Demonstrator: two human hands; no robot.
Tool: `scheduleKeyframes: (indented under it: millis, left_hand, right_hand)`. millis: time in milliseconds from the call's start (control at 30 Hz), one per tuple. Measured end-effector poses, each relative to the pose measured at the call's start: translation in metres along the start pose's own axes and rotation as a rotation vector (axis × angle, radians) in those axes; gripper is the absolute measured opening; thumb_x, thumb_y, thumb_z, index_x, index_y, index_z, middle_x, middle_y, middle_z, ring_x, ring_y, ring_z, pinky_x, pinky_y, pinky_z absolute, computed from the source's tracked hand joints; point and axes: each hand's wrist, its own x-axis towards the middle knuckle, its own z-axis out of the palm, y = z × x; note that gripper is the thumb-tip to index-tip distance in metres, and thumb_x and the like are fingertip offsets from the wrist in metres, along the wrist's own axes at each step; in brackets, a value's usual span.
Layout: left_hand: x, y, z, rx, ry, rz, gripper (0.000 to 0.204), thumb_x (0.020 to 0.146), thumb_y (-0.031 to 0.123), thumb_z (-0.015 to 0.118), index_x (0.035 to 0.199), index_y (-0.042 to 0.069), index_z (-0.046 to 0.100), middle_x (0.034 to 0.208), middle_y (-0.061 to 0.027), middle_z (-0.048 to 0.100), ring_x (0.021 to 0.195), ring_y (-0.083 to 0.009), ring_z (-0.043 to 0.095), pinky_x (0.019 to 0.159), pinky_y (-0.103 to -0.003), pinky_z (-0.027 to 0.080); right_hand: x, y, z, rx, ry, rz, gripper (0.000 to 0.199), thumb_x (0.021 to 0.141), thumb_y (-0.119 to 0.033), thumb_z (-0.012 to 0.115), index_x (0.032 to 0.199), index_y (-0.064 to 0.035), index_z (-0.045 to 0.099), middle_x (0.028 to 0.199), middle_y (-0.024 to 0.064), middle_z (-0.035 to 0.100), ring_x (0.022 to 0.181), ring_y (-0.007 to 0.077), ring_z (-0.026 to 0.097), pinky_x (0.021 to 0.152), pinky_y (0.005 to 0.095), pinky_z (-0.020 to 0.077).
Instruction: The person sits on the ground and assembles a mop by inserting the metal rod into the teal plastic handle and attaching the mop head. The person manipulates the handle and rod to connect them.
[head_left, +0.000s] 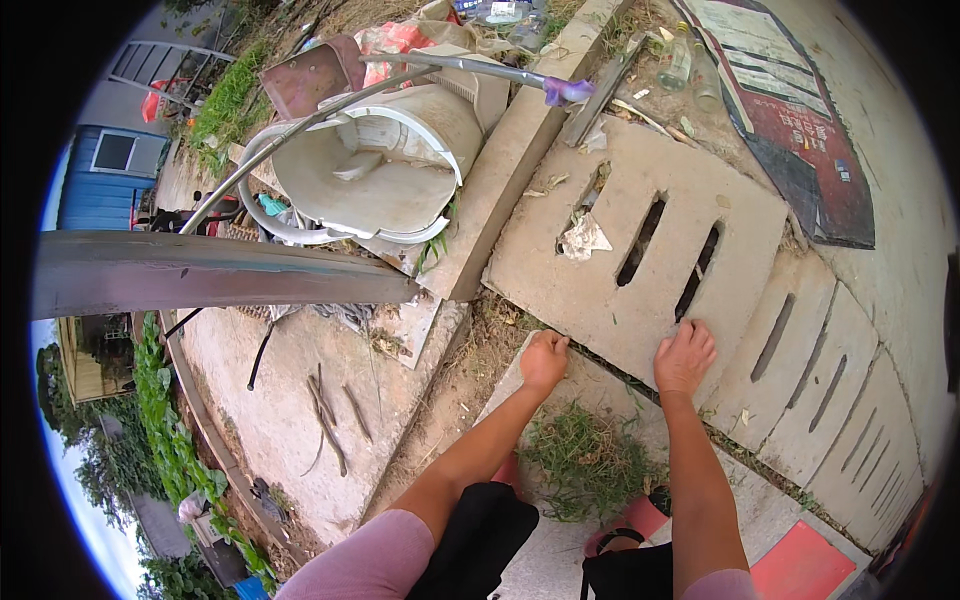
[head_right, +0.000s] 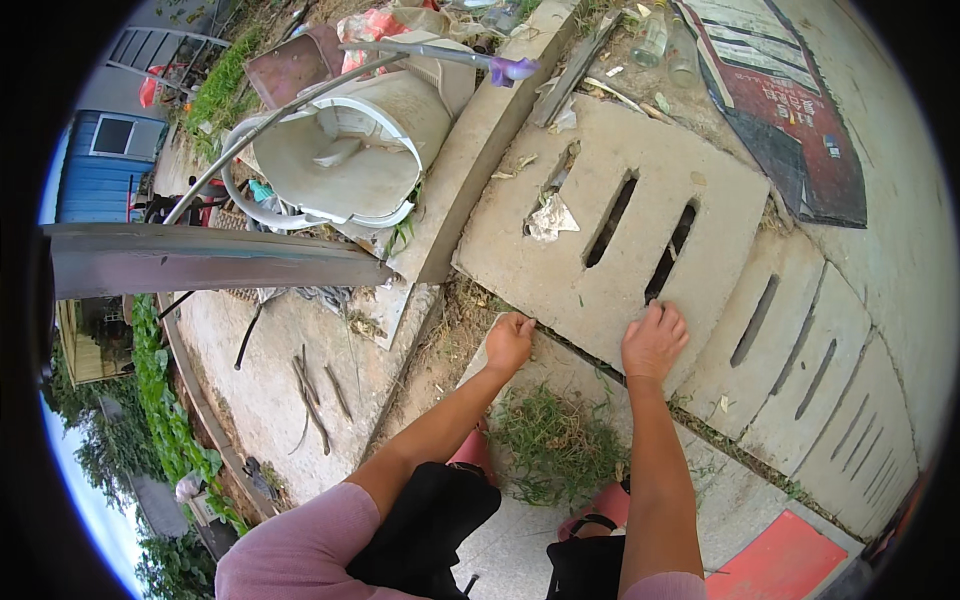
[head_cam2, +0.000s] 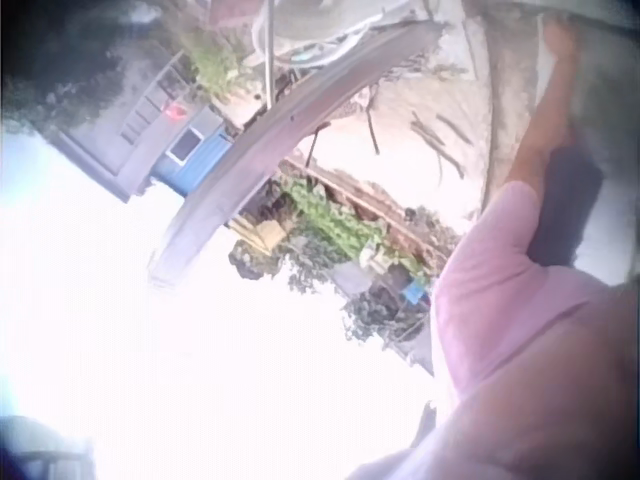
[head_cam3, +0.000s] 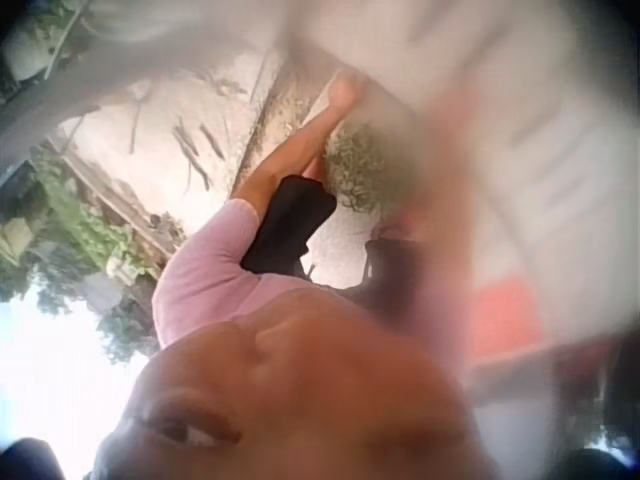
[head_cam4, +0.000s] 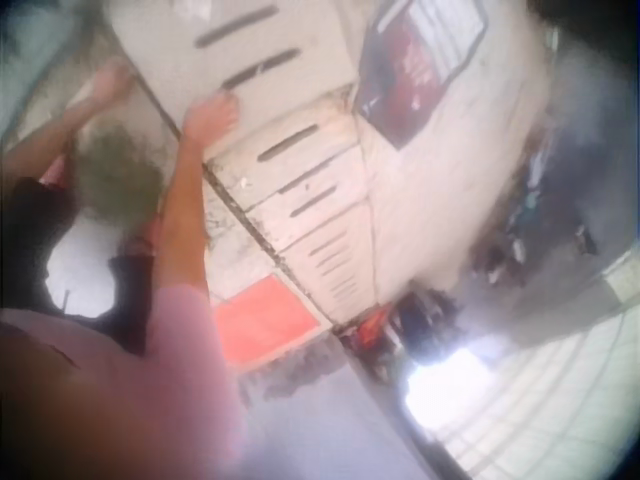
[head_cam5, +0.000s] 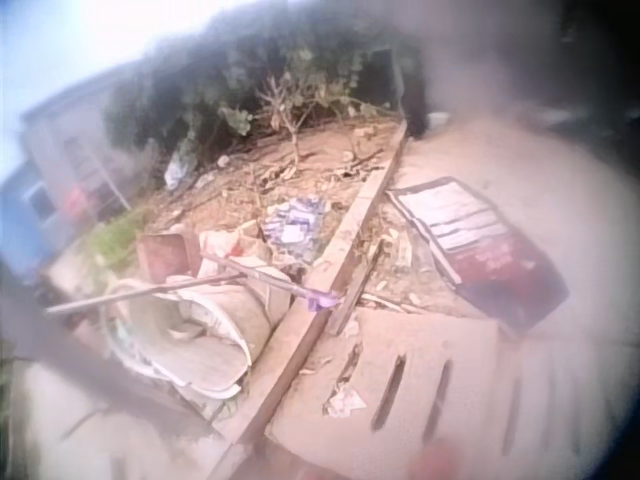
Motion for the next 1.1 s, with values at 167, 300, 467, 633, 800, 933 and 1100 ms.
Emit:
scheduleKeyframes:
  millis: [167,300,467,633,800,933,1100]
  left_hand:
    - [-0.024,0.007,-0.028,-0.314,-0.302,0.156,0.021,0.08,0.023,0.059,0.074,0.004,0.055,0.067,-0.0088,0.051,0.059,-0.0218,0.049,0.056,-0.032,0.04]
    - [-0.055,0.032,-0.085,-0.199,-0.48,0.348,0.029,0.082,0.03,0.056,0.071,0.003,0.056,0.06,-0.0056,0.047,0.055,-0.0176,0.045,0.054,-0.03,0.039]
    - [-0.081,0.075,-0.157,0.335,-0.313,0.641,0.045,0.084,0.046,0.043,0.08,0.005,0.062,0.085,-0.0105,0.054,0.09,-0.028,0.051,0.076,-0.043,0.039]
    - [-0.15,0.193,-0.191,0.194,-0.106,0.996,0.041,0.085,0.041,0.044,0.098,0.004,0.057,0.093,-0.0133,0.052,0.096,-0.029,0.048,0.084,-0.042,0.035]
    - [-0.232,0.268,-0.207,0.178,-0.466,1.113,0.037,0.084,0.037,0.045,0.09,0.004,0.059,0.09,-0.0156,0.054,0.091,-0.032,0.052,0.079,-0.043,0.04]
    - [-0.263,0.254,-0.232,0.212,-0.525,0.933,0.032,0.084,0.034,0.046,0.086,0.004,0.059,0.09,-0.016,0.057,0.086,-0.0333,0.055,0.076,-0.044,0.041]
    - [-0.257,0.195,-0.271,0.428,0.112,0.975,0.023,0.081,0.028,0.049,0.086,0.008,0.059,0.089,-0.0113,0.056,0.086,-0.0284,0.055,0.08,-0.046,0.038]
  right_hand:
    - [0.0,-0.002,-0.009,-0.022,-0.025,0.002,0.034,0.069,-0.013,0.057,0.102,-0.007,0.049,0.108,0.0099,0.045,0.104,0.0276,0.041,0.086,0.0406,0.0317]
    - [0.004,-0.003,-0.005,-0.008,0.038,-0.05,0.032,0.071,-0.014,0.056,0.101,-0.0068,0.049,0.107,0.01,0.046,0.104,0.0271,0.041,0.086,0.0411,0.0328]
    - [0.009,-0.018,-0.067,-0.103,-0.781,-0.065,0.026,0.075,-0.018,0.053,0.098,-0.0061,0.053,0.107,0.0108,0.049,0.106,0.0278,0.043,0.085,0.0418,0.0383]
    - [-0.027,-0.067,-0.15,0.066,-0.463,-0.511,0.025,0.077,-0.021,0.048,0.096,-0.006,0.055,0.097,0.0119,0.056,0.094,0.0292,0.054,0.077,0.0424,0.0434]
    - [-0.038,-0.155,-0.25,-0.044,-0.601,-0.787,0.026,0.079,-0.021,0.047,0.094,-0.0014,0.052,0.093,0.0183,0.056,0.087,0.0324,0.056,0.072,0.0419,0.0458]
    - [-0.066,-0.168,-0.291,0.209,-0.66,-0.803,0.028,0.078,-0.023,0.049,0.096,-0.0013,0.05,0.098,0.0192,0.056,0.089,0.0335,0.055,0.073,0.0401,0.0454]
    - [-0.101,-0.108,-0.3,0.346,-0.316,-1.205,0.039,0.081,-0.026,0.047,0.11,0.0,0.049,0.102,0.0185,0.058,0.088,0.0334,0.057,0.078,0.039,0.0441]
